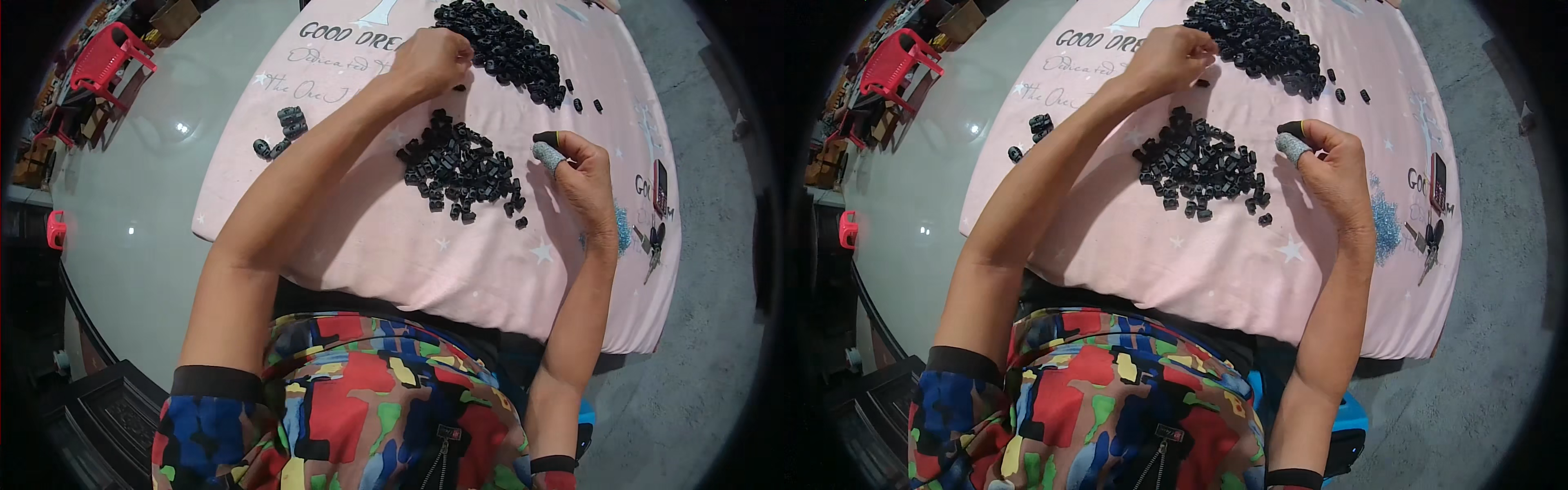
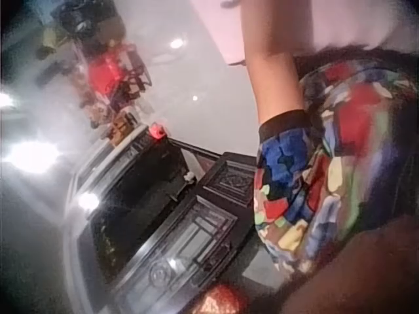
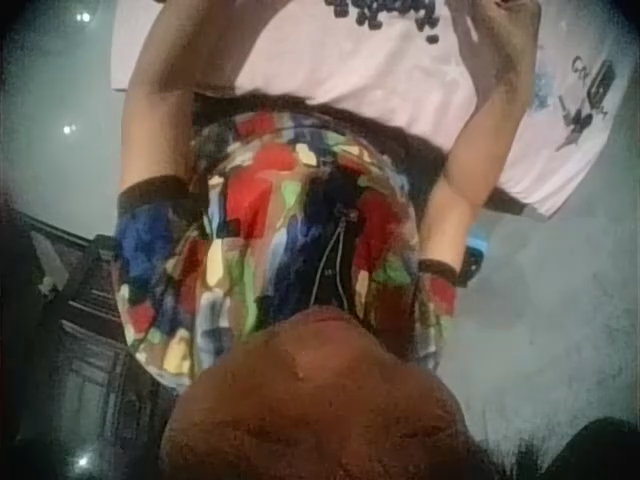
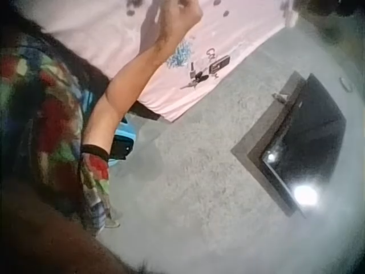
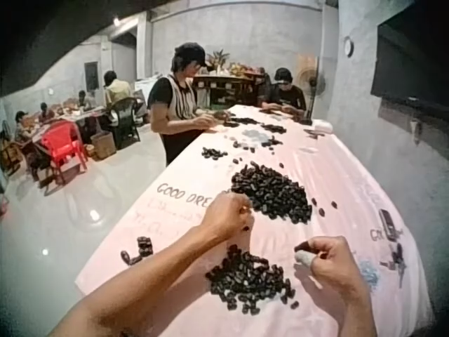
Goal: Manually sorting and organizing small black plastic components on a table.
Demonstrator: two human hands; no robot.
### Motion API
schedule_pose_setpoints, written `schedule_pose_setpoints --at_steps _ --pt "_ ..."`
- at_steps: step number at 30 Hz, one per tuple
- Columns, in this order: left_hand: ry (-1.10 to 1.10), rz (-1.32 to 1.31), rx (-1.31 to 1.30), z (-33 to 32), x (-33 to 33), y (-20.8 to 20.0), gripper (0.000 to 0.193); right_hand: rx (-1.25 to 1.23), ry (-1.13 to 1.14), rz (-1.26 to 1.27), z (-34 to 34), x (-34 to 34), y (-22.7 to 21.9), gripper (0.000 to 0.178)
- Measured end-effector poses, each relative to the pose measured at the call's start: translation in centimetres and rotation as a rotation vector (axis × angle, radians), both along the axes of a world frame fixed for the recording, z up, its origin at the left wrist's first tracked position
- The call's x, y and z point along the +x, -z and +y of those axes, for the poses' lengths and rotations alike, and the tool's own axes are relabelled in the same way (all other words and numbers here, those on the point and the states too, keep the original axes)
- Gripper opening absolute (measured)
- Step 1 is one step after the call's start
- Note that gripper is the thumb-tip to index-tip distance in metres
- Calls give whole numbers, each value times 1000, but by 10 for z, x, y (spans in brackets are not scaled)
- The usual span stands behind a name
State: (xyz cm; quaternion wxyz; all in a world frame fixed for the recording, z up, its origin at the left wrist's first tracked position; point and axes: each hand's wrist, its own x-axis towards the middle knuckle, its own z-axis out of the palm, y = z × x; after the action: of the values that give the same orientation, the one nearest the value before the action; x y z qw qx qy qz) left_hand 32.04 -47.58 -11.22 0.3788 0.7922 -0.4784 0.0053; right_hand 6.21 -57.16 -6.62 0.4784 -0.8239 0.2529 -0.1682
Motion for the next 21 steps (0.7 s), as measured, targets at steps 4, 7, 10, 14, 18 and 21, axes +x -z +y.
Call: schedule_pose_setpoints --at_steps 4,7,10,14,18,21 --pt "-47 -200 -95 -17 -14 13 28 -7 27 -4 0 0 2 16" --pt "-49 -166 -7 -21 -16 12 29 -22 17 -15 -4 0 6 17" --pt "-46 -133 23 -22 -17 9 27 -35 9 -75 -2 2 7 18" --pt "-19 -104 67 -23 -15 8 25 -18 33 -41 2 4 5 17" --pt "7 -78 25 -25 -15 7 25 -87 5 -74 -2 3 10 17" --pt "47 -47 39 -19 -12 3 27 -138 7 -99 -4 5 13 17"
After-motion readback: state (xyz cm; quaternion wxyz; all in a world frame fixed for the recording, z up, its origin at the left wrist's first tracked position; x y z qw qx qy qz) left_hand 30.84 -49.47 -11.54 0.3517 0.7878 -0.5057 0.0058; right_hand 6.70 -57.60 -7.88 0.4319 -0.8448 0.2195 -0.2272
